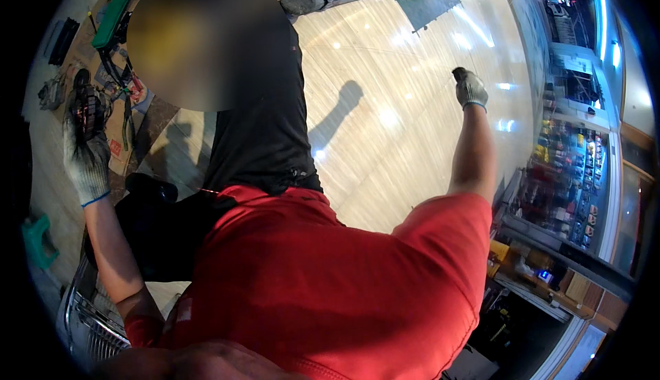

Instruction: The person winds a thin copper wire around a motor stator core by hand, pulling the wire tight through each slot.

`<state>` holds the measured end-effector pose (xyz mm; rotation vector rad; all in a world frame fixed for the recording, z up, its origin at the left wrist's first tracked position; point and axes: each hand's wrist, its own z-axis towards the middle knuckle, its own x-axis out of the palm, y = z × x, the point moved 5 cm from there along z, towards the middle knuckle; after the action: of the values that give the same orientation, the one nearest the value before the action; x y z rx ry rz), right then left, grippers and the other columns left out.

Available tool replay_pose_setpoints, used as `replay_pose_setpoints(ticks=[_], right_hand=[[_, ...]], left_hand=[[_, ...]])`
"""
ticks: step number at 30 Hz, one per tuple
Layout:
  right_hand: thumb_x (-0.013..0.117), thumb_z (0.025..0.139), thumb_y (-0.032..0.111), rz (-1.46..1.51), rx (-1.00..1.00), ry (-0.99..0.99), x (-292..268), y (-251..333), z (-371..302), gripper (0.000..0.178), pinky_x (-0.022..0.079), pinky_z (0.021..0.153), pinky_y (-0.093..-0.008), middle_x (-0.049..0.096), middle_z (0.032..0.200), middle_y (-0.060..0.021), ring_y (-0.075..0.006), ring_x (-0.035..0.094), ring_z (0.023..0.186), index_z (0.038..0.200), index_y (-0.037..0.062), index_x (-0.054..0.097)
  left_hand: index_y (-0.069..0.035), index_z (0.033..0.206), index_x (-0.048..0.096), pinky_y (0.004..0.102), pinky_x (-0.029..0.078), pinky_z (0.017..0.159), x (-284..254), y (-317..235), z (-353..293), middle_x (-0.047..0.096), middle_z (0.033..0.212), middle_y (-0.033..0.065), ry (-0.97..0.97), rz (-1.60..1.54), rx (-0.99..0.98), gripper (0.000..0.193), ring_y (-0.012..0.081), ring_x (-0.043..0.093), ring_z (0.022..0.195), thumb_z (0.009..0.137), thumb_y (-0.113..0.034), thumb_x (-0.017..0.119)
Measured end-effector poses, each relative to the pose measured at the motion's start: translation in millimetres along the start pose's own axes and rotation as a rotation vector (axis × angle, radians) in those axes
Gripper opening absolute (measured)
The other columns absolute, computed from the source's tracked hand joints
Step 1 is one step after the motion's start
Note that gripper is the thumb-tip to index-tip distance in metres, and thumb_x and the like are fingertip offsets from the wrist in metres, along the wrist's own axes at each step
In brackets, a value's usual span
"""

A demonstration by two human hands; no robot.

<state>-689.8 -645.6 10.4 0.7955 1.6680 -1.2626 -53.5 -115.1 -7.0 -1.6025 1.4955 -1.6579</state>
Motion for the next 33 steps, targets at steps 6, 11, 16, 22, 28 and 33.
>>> replay_pose_setpoints(ticks=[6, 11, 16, 22, 28, 33], right_hand=[[0.046, 0.094, 0.032, -0.064, 0.168, 0.12, 21.8, 19.7, -17.2, 0.03, 0.052, 0.09, -0.0488, 0.066, 0.118, -0.0156, -0.0378, 0.064, 0.109, 0.114, 0.0241, 0.068], [0.04, 0.095, 0.024, -0.139, 0.185, 0.325, 88.6, 43.6, -19.0, 0.038, 0.051, 0.093, -0.0481, 0.063, 0.123, -0.0186, -0.037, 0.063, 0.112, 0.115, 0.0094, 0.068], [0.057, 0.089, 0.027, -0.013, -0.063, 0.543, 137.4, 67.8, -1.8, 0.048, 0.039, 0.11, -0.0435, 0.053, 0.14, -0.0161, -0.0312, 0.048, 0.132, 0.136, 0.0132, 0.056], [0.062, 0.093, 0.018, 1.114, -0.295, 0.103, -110.9, 264.9, -38.3, 0.04, 0.052, 0.085, -0.0289, 0.071, 0.111, -0.0102, -0.0175, 0.067, 0.097, 0.13, 0.003, 0.058], [0.072, 0.085, 0.022, 0.979, -1.156, -0.284, -280.4, 472.9, -201.9, 0.05, 0.052, 0.091, -0.0364, 0.066, 0.116, -0.0168, -0.0293, 0.065, 0.107, 0.128, 0.001, 0.058], [0.058, 0.091, 0.045, 0.676, -1.338, 0.099, -265.2, 572.7, -227.8, 0.059, 0.052, 0.086, -0.0447, 0.065, 0.11, -0.0248, -0.0396, 0.064, 0.102, 0.131, 0.0022, 0.052]], left_hand=[[0.004, 0.141, 0.042, 0.0454, 0.041, 0.111, -21.5, 0.4, 9.3, 0.047, 0.142, 0.022, 0.155, -0.119, -0.036, 0.048, 0.0318, 0.048, 0.131, 0.101, -0.022, 0.049], [-0.001, 0.136, 0.049, 0.0403, 0.049, 0.103, -17.6, -7.6, 0.1, 0.057, 0.132, 0.0171, 0.267, -0.228, -0.039, 0.04, 0.0259, 0.058, 0.119, 0.098, -0.013, 0.054], [-0.002, 0.135, 0.049, 0.0403, 0.046, 0.104, -32.3, 6.2, 10.4, 0.059, 0.128, 0.013, 0.069, -0.12, -0.05, 0.046, 0.0242, 0.057, 0.12, 0.095, -0.022, 0.061], [0.004, 0.129, 0.05, 0.0368, 0.055, 0.097, -16.5, -1.2, 8.4, 0.06, 0.122, 0.0176, 0.205, -0.303, -0.036, 0.038, 0.0257, 0.063, 0.11, 0.095, -0.01, 0.058], [0.004, 0.126, 0.053, 0.0394, 0.059, 0.091, -9.3, 0.6, 3.4, 0.063, 0.12, 0.0177, 0.193, -0.334, -0.145, 0.032, 0.0267, 0.067, 0.105, 0.096, -0.009, 0.053], [0.004, 0.126, 0.054, 0.0398, 0.058, 0.09, 9.4, -20.0, -13.2, 0.064, 0.117, 0.0159, 0.322, -0.006, -0.016, 0.038, 0.0234, 0.067, 0.103, 0.09, -0.007, 0.06]])
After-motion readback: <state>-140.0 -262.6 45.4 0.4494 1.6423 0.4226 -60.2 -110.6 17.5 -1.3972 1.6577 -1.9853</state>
